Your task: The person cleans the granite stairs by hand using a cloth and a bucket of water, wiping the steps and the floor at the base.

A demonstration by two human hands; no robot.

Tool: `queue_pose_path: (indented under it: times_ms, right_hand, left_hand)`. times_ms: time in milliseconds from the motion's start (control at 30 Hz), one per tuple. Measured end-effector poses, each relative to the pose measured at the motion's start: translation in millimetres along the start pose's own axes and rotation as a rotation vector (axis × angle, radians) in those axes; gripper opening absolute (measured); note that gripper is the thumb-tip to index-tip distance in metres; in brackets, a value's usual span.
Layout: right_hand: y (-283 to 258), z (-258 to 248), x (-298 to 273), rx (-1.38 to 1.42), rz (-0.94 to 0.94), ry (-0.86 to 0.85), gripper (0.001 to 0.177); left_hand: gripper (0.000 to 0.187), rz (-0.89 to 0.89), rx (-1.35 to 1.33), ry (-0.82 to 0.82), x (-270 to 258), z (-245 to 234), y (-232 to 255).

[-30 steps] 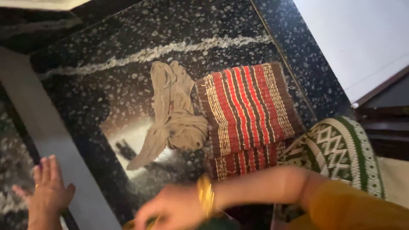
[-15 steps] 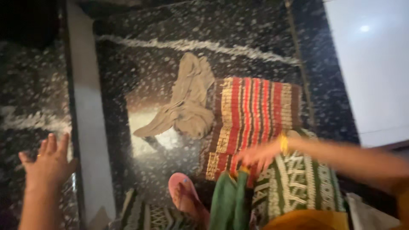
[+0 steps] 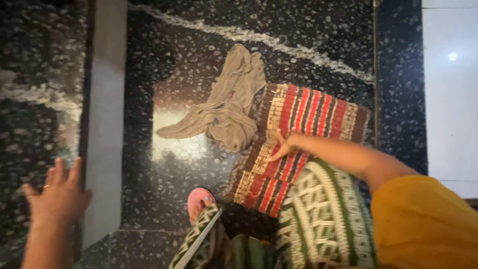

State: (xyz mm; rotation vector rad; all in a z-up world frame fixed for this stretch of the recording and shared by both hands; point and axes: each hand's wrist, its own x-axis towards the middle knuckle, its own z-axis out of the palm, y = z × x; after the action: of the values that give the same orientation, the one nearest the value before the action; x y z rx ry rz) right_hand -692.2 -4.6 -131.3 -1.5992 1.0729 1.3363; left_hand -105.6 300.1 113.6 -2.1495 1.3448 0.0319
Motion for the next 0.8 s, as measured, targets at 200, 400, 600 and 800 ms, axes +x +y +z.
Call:
queue_pose_path:
  times_ms: [200,400,600,800]
  right_hand:
    - [-3,14,-5,0.01,-0.009,0.115,0.167]
    - [-20,31,-48,0.025,0.035,0.267,0.171]
    - [-14,84,-80,0.094,-0.069,0.584,0.149]
    - [24,181,-85,-0.184,-0.19,0.65,0.12]
  left_hand:
    - [0.103,0.059,-0.256,0.084,-30,-13,-12]
    - [0.107,-0.039,0.096,-0.088,35,-17,9]
    - [0.113,-0.105,-0.127,0.116,124,-17,62]
    - [0.126,-0.246,-0.169,0.29,196,27,45]
